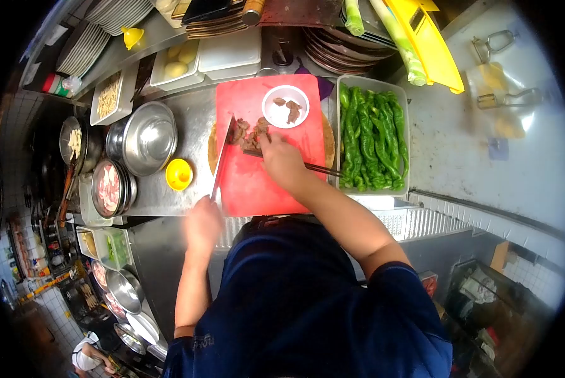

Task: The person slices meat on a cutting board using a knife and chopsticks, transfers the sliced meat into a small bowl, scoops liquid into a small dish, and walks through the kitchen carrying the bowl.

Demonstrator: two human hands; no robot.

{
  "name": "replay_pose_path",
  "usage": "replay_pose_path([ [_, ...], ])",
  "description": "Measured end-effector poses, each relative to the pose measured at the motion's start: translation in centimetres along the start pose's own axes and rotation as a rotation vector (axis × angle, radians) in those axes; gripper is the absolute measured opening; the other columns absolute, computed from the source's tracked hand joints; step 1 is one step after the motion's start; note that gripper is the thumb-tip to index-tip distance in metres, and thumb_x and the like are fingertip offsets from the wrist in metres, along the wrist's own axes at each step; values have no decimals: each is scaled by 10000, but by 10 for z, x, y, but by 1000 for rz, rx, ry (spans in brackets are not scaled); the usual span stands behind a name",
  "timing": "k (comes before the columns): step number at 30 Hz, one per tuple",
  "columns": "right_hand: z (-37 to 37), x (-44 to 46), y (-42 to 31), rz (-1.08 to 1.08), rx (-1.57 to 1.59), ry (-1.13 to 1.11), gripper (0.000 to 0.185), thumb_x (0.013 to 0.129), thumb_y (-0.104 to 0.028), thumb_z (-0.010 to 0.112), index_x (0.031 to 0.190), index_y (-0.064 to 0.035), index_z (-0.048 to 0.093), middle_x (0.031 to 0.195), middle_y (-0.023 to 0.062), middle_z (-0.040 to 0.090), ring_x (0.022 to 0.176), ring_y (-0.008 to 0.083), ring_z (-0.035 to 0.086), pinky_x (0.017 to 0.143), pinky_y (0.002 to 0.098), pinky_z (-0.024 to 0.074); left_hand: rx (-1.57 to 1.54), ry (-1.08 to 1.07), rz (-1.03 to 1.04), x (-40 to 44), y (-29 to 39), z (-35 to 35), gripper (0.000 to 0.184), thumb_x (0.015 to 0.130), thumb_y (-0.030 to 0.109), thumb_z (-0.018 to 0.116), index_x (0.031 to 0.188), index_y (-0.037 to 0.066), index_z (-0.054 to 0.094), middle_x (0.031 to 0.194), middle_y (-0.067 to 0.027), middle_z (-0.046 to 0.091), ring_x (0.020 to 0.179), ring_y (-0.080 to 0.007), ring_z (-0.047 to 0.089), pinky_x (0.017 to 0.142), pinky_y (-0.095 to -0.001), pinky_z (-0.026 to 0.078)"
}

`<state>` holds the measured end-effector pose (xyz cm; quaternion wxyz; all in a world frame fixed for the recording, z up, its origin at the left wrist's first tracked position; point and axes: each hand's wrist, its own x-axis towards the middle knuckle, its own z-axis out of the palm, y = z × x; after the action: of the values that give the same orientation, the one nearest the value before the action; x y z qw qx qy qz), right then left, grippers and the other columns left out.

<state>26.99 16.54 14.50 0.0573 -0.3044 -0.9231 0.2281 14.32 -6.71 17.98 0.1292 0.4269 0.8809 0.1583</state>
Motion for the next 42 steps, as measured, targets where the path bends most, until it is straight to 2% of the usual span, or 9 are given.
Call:
replay_pose_path([
  [4, 18, 21, 1, 9, 15, 3, 677, 785, -171, 816, 1374, -9, 522, 1191, 216, 577, 934, 417, 679, 758, 488, 583, -517, -34, -54, -8, -16, 1, 160, 948, 84, 641, 1054, -35, 636, 762, -216, 675, 622, -281, 682, 567, -422, 524],
  [5, 15, 24, -2, 22, 26, -10, 675, 788, -167, 814, 1373, -3, 520, 1207, 222, 577, 936, 425, 678, 763, 493, 584, -523, -116, -207, -16, -18, -4, 121, 987, 103, 625, 1040, -5, 621, 645, -111, 615, 505, -148, 587, 461, -322, 457],
  [9, 13, 31, -11, 42, 86, 21, 680, 786, -174, 823, 1387, -56, 528, 1267, 247, 570, 945, 442, 682, 783, 500, 588, -726, -286, -252, -16, -54, 26, 74, 1018, 94, 587, 1052, 33, 610, 613, -22, 555, 460, -90, 515, 423, -260, 421],
  [19, 7, 30, -21, -10, 52, 45, 553, 772, -193, 840, 1272, -76, 633, 1222, 226, 622, 952, 402, 696, 780, 488, 594, -817, -514, -366, -19, -35, 23, 99, 1015, 58, 577, 1106, 36, 611, 646, -4, 563, 485, -84, 520, 449, -251, 462],
  [26, -18, 22, -21, -88, 174, 173, 603, 777, -192, 833, 1329, -74, 621, 1187, 205, 640, 981, 390, 681, 845, 463, 572, -1162, -361, -397, -31, -7, -14, 113, 1018, 50, 568, 1114, 16, 616, 644, -10, 566, 487, -87, 530, 452, -244, 457],
  [32, -78, 31, 5, 34, 210, 250, 546, 795, -190, 814, 1310, -112, 651, 1104, 203, 665, 981, 397, 677, 861, 465, 553, -867, -417, -341, 11, 61, -43, 150, 1021, 77, 574, 1142, 7, 630, 645, 13, 553, 505, -64, 520, 452, -232, 458],
  [37, -71, 51, 54, 133, 152, 163, 532, 760, -215, 839, 1260, -108, 691, 1095, 224, 682, 980, 400, 681, 889, 479, 545, -438, -142, -18, 24, 90, -35, 267, 945, 217, 609, 1089, -8, 625, 808, -206, 687, 801, -405, 678, 717, -488, 513],
  [40, -68, 46, 61, 97, 164, 242, 551, 756, -228, 841, 1268, -95, 683, 1096, 223, 686, 983, 398, 681, 899, 478, 542, -349, -59, 14, 22, 68, -21, 285, 947, 248, 612, 1066, -12, 618, 782, -220, 662, 775, -397, 669, 734, -485, 517],
  [42, -76, 36, 58, 141, 155, 187, 564, 769, -252, 837, 1279, -81, 668, 1099, 220, 686, 1020, 397, 674, 917, 467, 542, -411, -88, -29, 20, 22, 2, 183, 999, 229, 557, 1040, 53, 591, 957, -139, 667, 828, -290, 665, 705, -426, 539],
])
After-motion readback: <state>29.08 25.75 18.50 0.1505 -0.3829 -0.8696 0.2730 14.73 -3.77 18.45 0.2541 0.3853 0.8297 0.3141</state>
